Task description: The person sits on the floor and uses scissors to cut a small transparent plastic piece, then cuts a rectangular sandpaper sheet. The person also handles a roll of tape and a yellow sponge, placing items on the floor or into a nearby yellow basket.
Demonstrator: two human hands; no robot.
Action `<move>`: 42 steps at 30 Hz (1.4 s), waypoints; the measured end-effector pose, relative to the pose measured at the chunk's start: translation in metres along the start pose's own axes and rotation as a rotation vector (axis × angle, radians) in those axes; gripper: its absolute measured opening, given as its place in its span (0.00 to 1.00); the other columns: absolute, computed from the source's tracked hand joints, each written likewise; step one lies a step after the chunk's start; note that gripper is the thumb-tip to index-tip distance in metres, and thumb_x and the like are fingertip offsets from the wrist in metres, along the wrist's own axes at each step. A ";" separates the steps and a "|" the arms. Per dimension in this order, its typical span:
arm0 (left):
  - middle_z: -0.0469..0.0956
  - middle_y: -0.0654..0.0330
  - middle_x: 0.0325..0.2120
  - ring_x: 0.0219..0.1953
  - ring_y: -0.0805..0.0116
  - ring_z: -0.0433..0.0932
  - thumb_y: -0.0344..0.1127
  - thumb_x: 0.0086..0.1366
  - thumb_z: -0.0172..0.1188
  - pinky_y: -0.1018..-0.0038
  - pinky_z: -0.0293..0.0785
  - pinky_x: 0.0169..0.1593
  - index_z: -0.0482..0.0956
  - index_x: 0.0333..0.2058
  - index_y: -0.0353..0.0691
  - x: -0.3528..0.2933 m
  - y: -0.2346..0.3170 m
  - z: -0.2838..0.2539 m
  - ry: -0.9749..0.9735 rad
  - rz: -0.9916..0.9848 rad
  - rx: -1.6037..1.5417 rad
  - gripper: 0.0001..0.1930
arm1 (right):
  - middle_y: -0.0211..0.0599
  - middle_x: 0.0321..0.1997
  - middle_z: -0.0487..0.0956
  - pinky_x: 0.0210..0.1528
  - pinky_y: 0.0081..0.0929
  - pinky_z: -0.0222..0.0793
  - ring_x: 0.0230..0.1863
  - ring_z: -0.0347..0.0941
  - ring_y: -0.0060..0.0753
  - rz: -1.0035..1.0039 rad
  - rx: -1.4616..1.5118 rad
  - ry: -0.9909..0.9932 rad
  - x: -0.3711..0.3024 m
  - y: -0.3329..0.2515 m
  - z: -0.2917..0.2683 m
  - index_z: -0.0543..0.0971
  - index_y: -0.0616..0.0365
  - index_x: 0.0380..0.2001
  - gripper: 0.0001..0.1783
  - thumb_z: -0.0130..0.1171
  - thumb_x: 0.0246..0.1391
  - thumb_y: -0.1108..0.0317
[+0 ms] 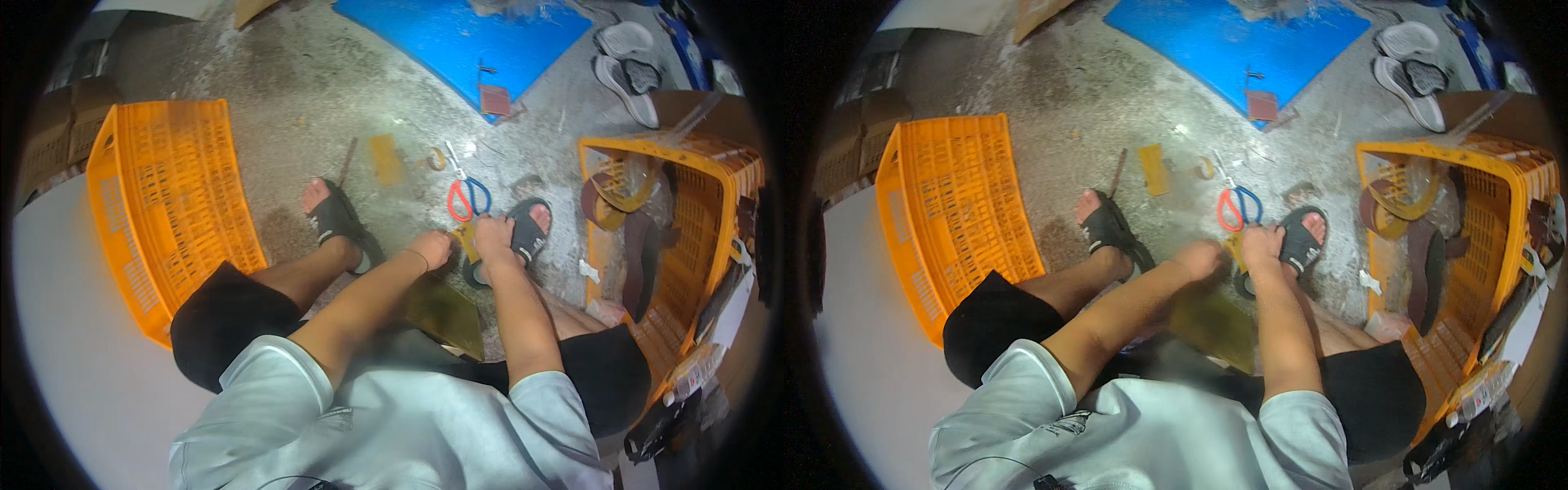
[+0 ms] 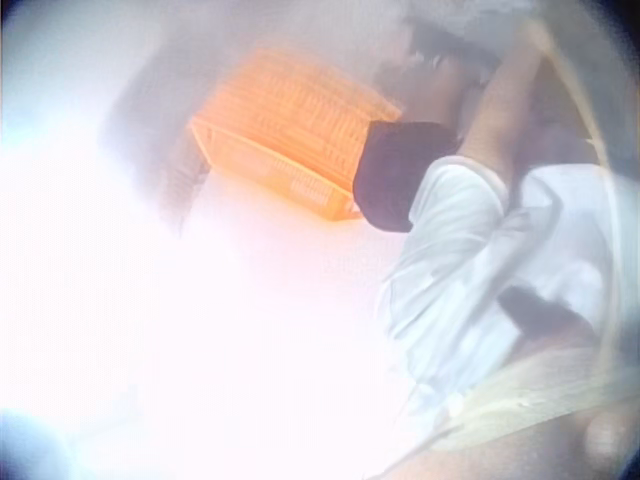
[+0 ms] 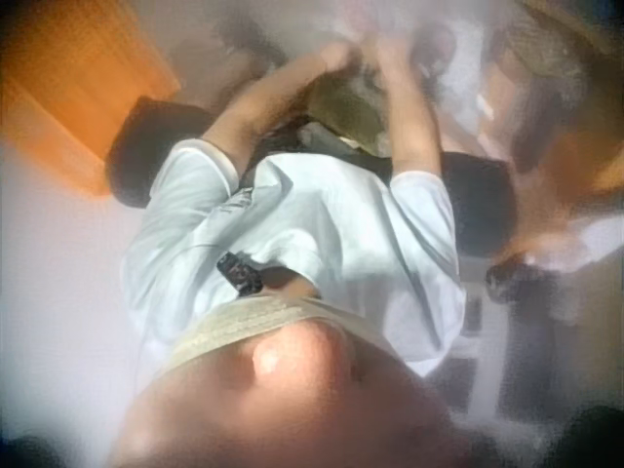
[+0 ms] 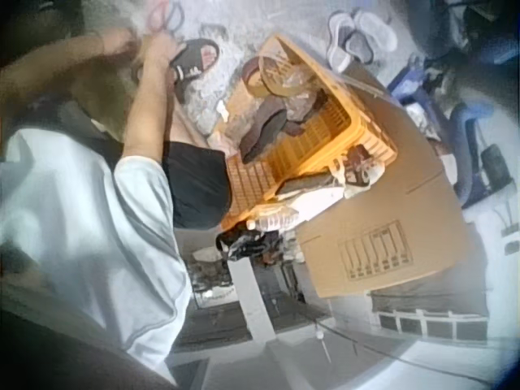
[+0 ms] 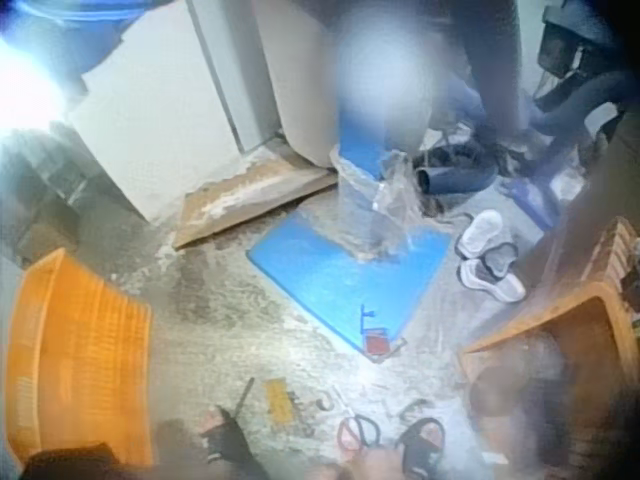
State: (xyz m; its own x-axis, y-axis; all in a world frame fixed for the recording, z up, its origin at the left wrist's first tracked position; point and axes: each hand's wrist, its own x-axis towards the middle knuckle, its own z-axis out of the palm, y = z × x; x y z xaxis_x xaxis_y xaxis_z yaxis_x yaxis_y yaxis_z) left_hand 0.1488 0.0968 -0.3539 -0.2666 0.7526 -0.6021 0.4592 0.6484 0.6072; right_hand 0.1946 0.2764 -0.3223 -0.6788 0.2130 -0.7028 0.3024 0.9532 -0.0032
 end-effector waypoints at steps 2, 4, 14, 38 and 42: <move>0.82 0.45 0.38 0.43 0.46 0.81 0.36 0.62 0.56 0.55 0.78 0.47 0.80 0.39 0.35 -0.011 -0.012 -0.017 -0.001 -0.049 0.033 0.12 | 0.38 0.41 0.85 0.56 0.43 0.59 0.53 0.75 0.44 0.034 -0.025 0.004 -0.006 -0.010 0.010 0.81 0.57 0.45 0.16 0.56 0.56 0.62; 0.82 0.45 0.37 0.44 0.46 0.81 0.34 0.62 0.55 0.55 0.78 0.48 0.81 0.40 0.36 -0.015 -0.024 -0.037 -0.002 -0.101 0.076 0.11 | 0.41 0.43 0.85 0.55 0.43 0.60 0.50 0.77 0.43 0.047 0.022 -0.004 -0.005 -0.013 0.017 0.78 0.60 0.47 0.17 0.56 0.56 0.64; 0.83 0.40 0.32 0.39 0.45 0.84 0.48 0.58 0.63 0.57 0.78 0.43 0.84 0.33 0.28 -0.023 -0.102 -0.091 0.459 -0.704 -0.318 0.22 | 0.49 0.38 0.84 0.49 0.43 0.74 0.45 0.79 0.57 -0.131 0.494 -0.023 0.025 -0.002 0.029 0.83 0.59 0.37 0.11 0.57 0.51 0.69; 0.78 0.52 0.28 0.30 0.64 0.78 0.28 0.65 0.62 0.70 0.74 0.37 0.76 0.39 0.36 -0.102 -0.064 -0.335 1.016 0.158 0.018 0.06 | 0.48 0.63 0.74 0.58 0.34 0.72 0.59 0.74 0.41 -0.447 1.252 0.829 0.049 -0.081 -0.217 0.72 0.57 0.61 0.39 0.76 0.44 0.69; 0.80 0.61 0.30 0.33 0.75 0.78 0.28 0.65 0.63 0.76 0.76 0.39 0.78 0.41 0.34 -0.144 -0.012 -0.406 1.022 0.237 -0.338 0.08 | 0.42 0.49 0.82 0.52 0.25 0.74 0.49 0.79 0.31 -0.564 1.433 0.627 0.012 -0.106 -0.347 0.77 0.64 0.52 0.25 0.69 0.50 0.77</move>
State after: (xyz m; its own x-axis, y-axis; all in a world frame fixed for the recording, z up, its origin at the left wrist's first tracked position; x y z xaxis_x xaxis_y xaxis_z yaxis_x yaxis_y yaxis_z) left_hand -0.1624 0.0272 -0.0645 -0.8491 0.5013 0.1666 0.3776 0.3556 0.8549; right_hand -0.0780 0.2521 -0.0836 -0.9478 0.3186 -0.0110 0.0296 0.0537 -0.9981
